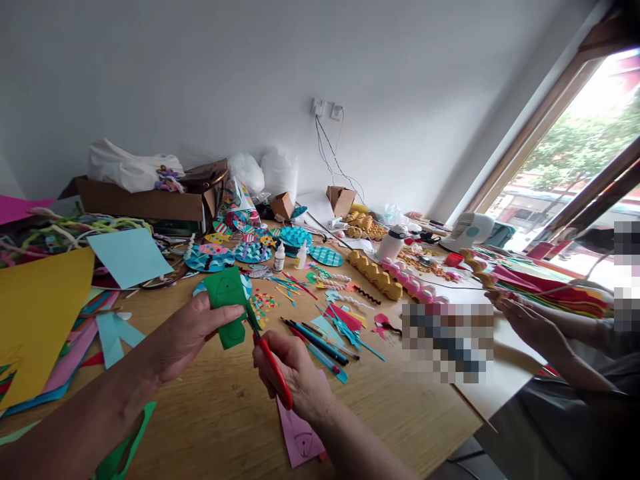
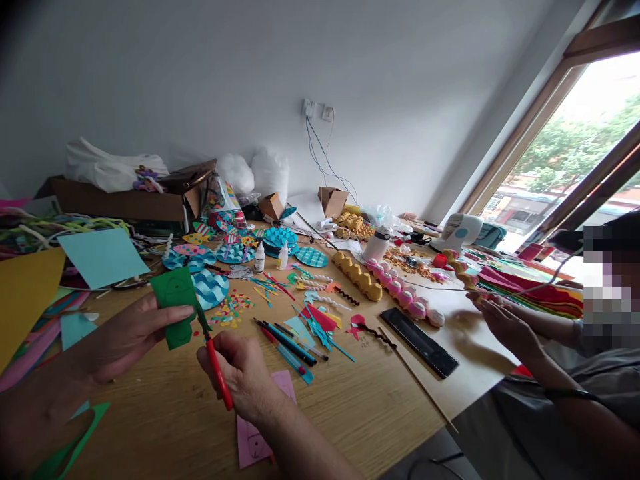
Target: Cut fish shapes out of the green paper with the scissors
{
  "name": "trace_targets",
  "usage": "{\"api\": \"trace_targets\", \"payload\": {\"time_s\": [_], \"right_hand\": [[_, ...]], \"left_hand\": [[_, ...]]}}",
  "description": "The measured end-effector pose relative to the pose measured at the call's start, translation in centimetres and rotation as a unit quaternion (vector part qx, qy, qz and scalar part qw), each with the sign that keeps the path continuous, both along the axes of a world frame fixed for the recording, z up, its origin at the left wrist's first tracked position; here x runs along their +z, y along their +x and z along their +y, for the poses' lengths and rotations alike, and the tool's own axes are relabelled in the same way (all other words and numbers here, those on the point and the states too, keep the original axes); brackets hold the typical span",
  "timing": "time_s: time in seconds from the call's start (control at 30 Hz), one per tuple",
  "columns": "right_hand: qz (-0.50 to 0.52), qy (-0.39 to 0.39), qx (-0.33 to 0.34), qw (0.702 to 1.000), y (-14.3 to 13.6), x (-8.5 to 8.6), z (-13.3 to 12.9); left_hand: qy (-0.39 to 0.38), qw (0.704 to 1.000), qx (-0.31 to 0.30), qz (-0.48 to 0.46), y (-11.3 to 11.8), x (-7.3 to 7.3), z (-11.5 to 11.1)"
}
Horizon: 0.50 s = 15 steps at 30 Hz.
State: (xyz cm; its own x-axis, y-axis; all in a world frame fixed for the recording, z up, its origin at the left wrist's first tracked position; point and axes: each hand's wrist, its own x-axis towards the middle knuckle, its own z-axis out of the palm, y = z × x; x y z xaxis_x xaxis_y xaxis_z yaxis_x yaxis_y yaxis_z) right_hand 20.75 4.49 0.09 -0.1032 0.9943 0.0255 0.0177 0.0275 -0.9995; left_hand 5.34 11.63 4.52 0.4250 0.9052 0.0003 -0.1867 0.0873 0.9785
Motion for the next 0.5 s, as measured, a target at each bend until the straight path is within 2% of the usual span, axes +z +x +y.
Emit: {"api": "trace_targets", "payload": {"time_s": [0.23, 0.37, 0.5], "right_hand": [[-0.013, 0.013, -0.005, 1.0, -0.02, -0.23, 0.13], [-0.006, 0.006, -0.001, 1.0, 0.04, -0.45, 0.26], [0.009, -0.008, 0.007, 1.0, 0.05, -0.58, 0.33]], "left_hand": [[-0.005, 1.0, -0.004, 0.009, 0.01, 0.21, 0.03], [-0.012, 0.999, -0.028, 0.038, -0.17, 0.03, 0.4], [-0.008, 0.999, -0.026, 0.048, -0.23, -0.28, 0.5]]}}
